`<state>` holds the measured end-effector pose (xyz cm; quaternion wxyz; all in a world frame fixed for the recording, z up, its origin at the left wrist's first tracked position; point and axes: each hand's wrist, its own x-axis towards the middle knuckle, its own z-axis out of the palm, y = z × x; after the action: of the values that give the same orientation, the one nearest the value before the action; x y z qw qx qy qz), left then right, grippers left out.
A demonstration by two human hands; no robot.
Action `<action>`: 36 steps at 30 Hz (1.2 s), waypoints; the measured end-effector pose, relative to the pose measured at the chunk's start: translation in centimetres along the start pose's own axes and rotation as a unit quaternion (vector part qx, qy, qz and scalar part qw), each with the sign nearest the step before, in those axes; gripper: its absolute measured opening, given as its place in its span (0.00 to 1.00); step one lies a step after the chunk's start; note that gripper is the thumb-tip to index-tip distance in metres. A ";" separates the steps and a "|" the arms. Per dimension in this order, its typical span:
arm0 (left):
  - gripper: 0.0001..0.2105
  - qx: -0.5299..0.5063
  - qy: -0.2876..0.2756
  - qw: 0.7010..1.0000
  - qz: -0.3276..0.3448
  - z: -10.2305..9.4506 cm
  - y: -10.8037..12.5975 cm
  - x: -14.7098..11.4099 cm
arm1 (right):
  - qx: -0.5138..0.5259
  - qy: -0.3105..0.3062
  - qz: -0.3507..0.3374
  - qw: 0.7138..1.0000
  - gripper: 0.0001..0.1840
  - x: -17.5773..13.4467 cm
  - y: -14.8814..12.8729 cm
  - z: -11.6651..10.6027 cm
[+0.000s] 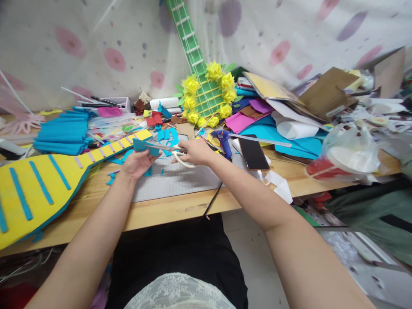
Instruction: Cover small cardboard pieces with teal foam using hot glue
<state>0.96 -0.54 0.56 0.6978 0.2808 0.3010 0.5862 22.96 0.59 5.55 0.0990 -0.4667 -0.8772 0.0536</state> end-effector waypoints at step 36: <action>0.14 -0.013 -0.008 0.999 -0.029 0.4 -0.7 -0.1 | -0.052 0.028 -0.017 0.998 0.29 1.0 -0.7 0.1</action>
<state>1.68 -0.73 0.32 0.7204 0.2678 0.2962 0.5671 21.87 1.02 5.74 0.1001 -0.4579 -0.8833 -0.0067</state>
